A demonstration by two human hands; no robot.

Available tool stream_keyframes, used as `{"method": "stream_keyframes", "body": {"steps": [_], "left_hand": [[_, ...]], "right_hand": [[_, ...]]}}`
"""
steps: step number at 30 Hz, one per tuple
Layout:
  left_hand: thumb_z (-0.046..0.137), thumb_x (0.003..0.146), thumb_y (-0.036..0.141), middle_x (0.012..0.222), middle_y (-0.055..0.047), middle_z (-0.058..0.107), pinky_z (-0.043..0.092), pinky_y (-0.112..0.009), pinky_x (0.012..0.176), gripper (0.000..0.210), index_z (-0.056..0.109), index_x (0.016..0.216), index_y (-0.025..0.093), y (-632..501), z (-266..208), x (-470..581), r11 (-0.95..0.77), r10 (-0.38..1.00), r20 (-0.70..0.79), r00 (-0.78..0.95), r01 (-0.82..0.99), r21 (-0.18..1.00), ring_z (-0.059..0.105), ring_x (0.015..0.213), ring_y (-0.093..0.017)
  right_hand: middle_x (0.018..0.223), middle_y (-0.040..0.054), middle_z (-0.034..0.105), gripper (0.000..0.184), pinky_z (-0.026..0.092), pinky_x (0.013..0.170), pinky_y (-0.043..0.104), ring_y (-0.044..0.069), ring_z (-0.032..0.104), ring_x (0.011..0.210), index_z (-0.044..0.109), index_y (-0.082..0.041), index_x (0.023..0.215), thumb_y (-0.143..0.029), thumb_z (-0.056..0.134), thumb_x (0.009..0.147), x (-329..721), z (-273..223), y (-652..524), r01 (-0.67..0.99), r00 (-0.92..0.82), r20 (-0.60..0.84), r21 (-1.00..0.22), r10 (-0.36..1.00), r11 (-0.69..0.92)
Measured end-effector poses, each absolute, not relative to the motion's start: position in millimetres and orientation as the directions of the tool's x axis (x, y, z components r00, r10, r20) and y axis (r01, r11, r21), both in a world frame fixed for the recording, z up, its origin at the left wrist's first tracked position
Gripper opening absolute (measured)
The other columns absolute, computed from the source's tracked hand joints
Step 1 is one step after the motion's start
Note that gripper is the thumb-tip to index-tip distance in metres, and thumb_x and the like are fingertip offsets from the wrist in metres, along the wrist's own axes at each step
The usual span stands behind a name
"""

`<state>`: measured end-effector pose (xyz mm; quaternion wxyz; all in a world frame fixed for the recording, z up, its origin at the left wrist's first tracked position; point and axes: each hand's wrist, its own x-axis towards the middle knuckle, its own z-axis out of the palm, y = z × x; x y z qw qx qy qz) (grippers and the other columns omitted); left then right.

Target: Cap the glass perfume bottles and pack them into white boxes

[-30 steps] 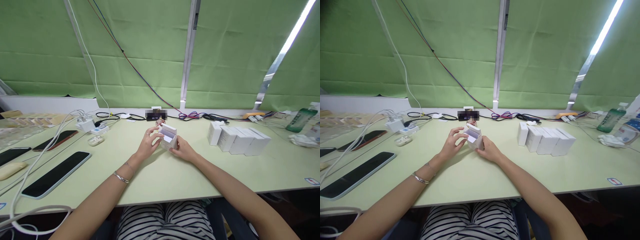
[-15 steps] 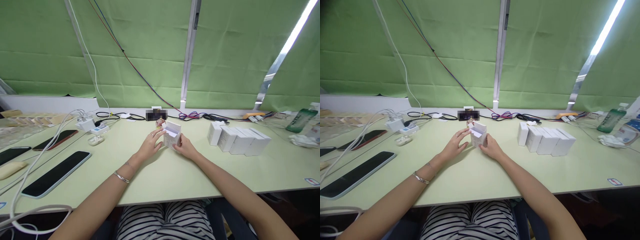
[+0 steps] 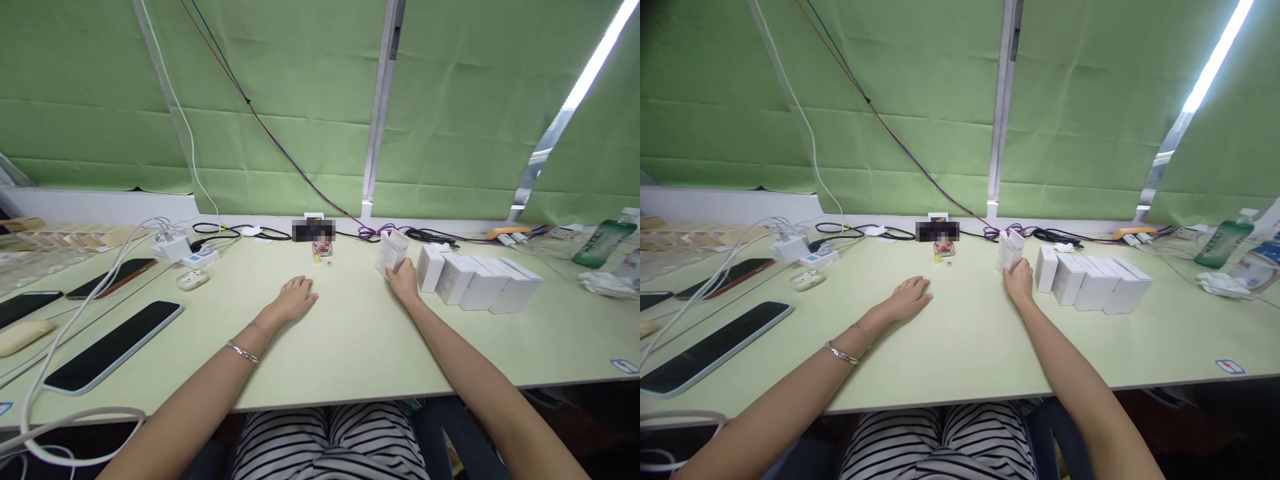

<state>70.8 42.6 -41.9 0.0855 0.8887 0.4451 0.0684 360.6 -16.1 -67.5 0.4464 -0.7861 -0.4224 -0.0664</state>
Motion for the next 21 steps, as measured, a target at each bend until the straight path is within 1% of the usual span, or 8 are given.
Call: {"method": "stream_keyframes", "body": {"steps": [5,8,11,14,16,17,19,21], "left_hand": [[0.028,0.086,0.041,0.137,-0.016,0.034,0.023,-0.043,0.102,0.048,0.038,0.125,0.014,43,-42,71,-0.608,0.790,0.028,0.613,0.775,0.172,0.026,0.130,-0.028],[0.028,0.086,0.041,0.137,-0.017,0.033,0.023,-0.043,0.102,0.048,0.038,0.125,0.013,41,-39,71,-0.605,0.791,0.013,0.612,0.778,0.169,0.026,0.130,-0.028],[0.029,0.086,0.040,0.135,-0.017,0.036,0.025,-0.043,0.101,0.046,0.040,0.122,0.014,39,-36,71,-0.614,0.785,0.022,0.619,0.772,0.163,0.028,0.128,-0.028],[0.030,0.086,0.039,0.133,-0.017,0.038,0.028,-0.042,0.099,0.043,0.043,0.119,0.014,36,-34,71,-0.625,0.777,0.033,0.628,0.765,0.153,0.032,0.125,-0.029],[0.030,0.086,0.039,0.133,-0.015,0.039,0.028,-0.042,0.099,0.042,0.044,0.117,0.015,36,-33,71,-0.625,0.777,0.032,0.629,0.766,0.150,0.034,0.124,-0.029],[0.030,0.086,0.040,0.132,-0.015,0.039,0.028,-0.042,0.099,0.041,0.044,0.117,0.016,36,-34,70,-0.625,0.777,0.032,0.629,0.766,0.149,0.034,0.124,-0.029],[0.030,0.086,0.040,0.132,-0.014,0.039,0.028,-0.042,0.098,0.041,0.044,0.117,0.016,37,-35,70,-0.626,0.777,0.033,0.629,0.765,0.148,0.034,0.124,-0.029],[0.030,0.086,0.040,0.134,-0.015,0.038,0.027,-0.043,0.098,0.043,0.043,0.119,0.016,39,-36,70,-0.624,0.779,0.035,0.627,0.767,0.150,0.032,0.125,-0.029]], "right_hand": [[0.106,0.0173,0.051,0.042,0.037,0.087,0.042,0.032,0.046,0.103,0.040,-0.013,0.106,-0.031,0.054,0.070,358,-69,-15,0.729,0.622,0.488,-0.646,0.612,-0.226],[0.112,0.0206,0.047,0.053,0.033,0.091,0.046,0.034,0.041,0.109,0.037,-0.010,0.113,-0.033,0.056,0.070,355,-67,-15,0.753,0.611,0.533,-0.619,0.585,-0.223],[0.120,0.0234,0.039,0.062,0.028,0.093,0.051,0.036,0.034,0.116,0.032,-0.008,0.120,-0.034,0.057,0.070,349,-59,-20,0.805,0.581,0.663,-0.555,0.472,-0.210],[0.124,0.0223,0.034,0.057,0.023,0.096,0.053,0.035,0.030,0.120,0.030,-0.010,0.122,-0.034,0.052,0.075,336,-51,-29,0.900,0.432,0.812,-0.414,0.392,-0.133],[0.121,0.0191,0.037,0.048,0.024,0.097,0.052,0.031,0.032,0.119,0.032,-0.014,0.120,-0.032,0.047,0.078,324,-51,-33,0.946,0.294,0.857,-0.324,0.424,-0.002],[0.119,0.0175,0.038,0.043,0.027,0.096,0.050,0.029,0.036,0.116,0.034,-0.016,0.119,-0.031,0.045,0.080,318,-53,-34,0.948,0.242,0.856,-0.309,0.457,0.078],[0.112,0.0144,0.042,0.038,0.036,0.090,0.046,0.025,0.045,0.105,0.036,-0.017,0.116,-0.028,0.042,0.081,307,-60,-30,0.906,0.189,0.814,-0.361,0.549,0.222],[0.106,0.0122,0.045,0.035,0.043,0.083,0.041,0.020,0.051,0.089,0.038,-0.017,0.114,-0.024,0.041,0.080,299,-70,-19,0.829,0.169,0.726,-0.470,0.667,0.302]]}}
